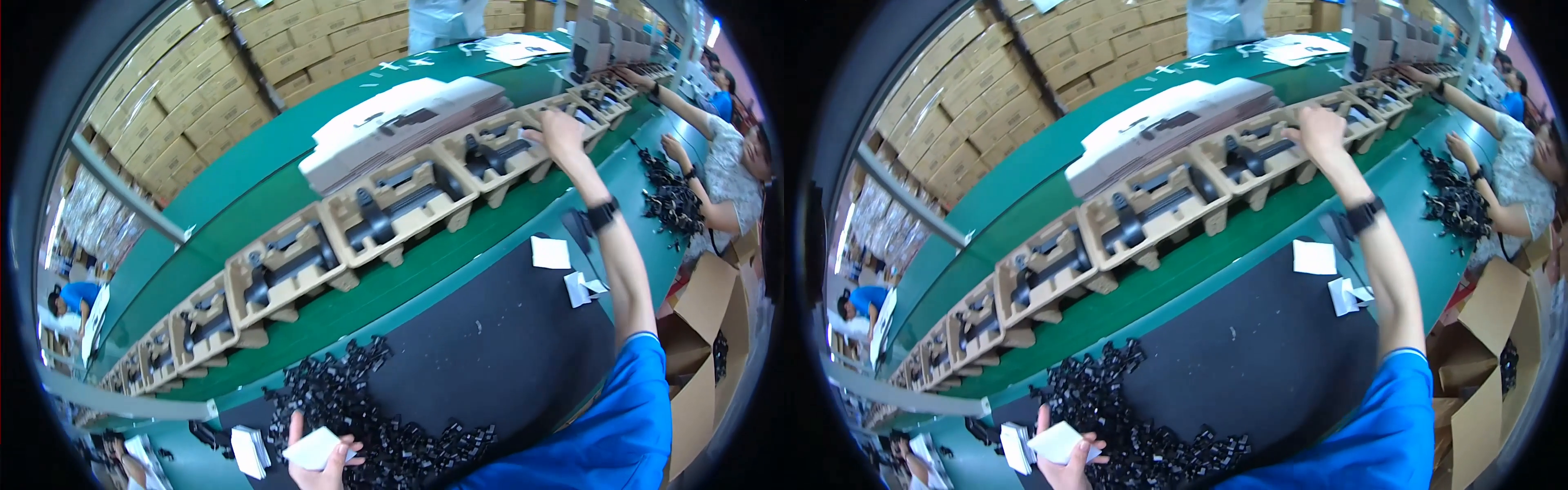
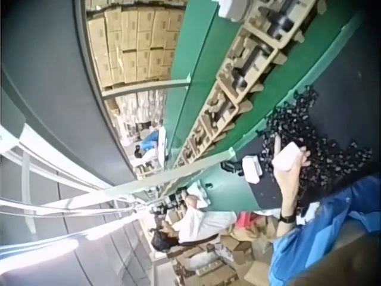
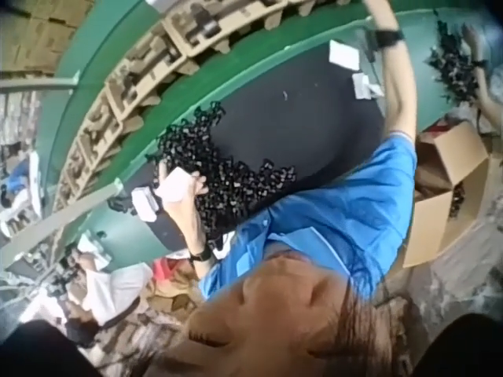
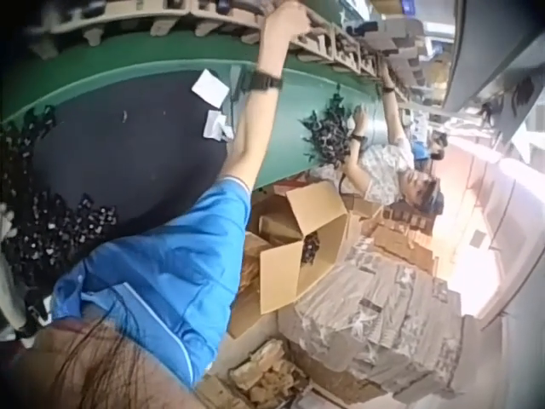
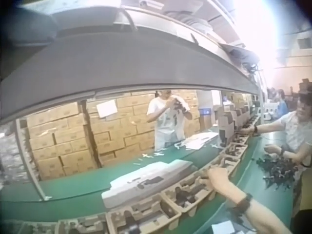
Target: Packaging small black electronic components into individual plastic bags at a manual assembly station.
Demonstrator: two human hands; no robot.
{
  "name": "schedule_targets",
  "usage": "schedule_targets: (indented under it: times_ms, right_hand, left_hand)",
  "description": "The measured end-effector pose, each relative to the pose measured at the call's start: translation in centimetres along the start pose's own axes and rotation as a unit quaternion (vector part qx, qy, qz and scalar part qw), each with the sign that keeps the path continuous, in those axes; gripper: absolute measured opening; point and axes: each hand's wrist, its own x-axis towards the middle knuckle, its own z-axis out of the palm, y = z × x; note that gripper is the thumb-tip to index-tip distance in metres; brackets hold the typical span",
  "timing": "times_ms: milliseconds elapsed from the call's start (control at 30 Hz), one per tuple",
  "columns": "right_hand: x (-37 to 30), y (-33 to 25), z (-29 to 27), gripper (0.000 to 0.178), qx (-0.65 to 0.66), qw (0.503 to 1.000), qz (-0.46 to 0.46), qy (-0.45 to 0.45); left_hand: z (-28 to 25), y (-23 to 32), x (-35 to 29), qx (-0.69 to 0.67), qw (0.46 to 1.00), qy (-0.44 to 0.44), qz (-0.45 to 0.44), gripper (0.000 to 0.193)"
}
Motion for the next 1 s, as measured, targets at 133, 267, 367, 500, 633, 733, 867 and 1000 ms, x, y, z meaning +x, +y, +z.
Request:
schedule_targets:
  times_ms: [133, 267, 367, 500, 633, 733, 867, 1000]
  right_hand:
    - [-17.3, -15.3, -10.1, 0.063, 0.345, 0.861, -0.374, 0.01]
    - [-30.3, -21.3, -11.9, 0.083, 0.416, 0.734, -0.511, -0.164]
    - [-33.5, -22.6, -11.8, 0.082, 0.386, 0.772, -0.504, -0.043]
    - [-35.8, -23.1, -13.6, 0.073, 0.35, 0.792, -0.498, -0.036]
    - [-37.9, -23.6, -15.1, 0.059, 0.319, 0.798, -0.51, 0.037]
    - [-40.0, -23.9, -15.4, 0.05, 0.289, 0.802, -0.505, 0.134]
    - [-40.3, -23.5, -16.9, 0.035, 0.328, 0.781, -0.525, 0.081]
    - [-40.0, -23.6, -16.9, 0.026, 0.407, 0.746, -0.525, -0.044]
  left_hand:
    - [-2.3, -4.1, 1.2, -0.157, 0.968, -0.15, -0.126, 0.053]
    - [-0.8, -5.5, -0.3, -0.19, 0.952, -0.194, -0.139, 0.034]
    - [-2.6, -6.6, -1.9, -0.144, 0.959, -0.241, -0.049, 0.033]
    - [-4.9, -7.8, -3.6, -0.101, 0.962, -0.254, -0.001, 0.033]
    - [-6.9, -7.7, -5.1, -0.078, 0.961, -0.267, 0.012, 0.034]
    - [-7.9, -7.5, -5.9, -0.117, 0.959, -0.258, 0.001, 0.034]
    - [-9.3, -8.5, -6.3, -0.092, 0.956, -0.279, 0.016, 0.037]
    - [-10.4, -7.7, -6.5, 0.046, 0.94, -0.335, -0.04, 0.047]
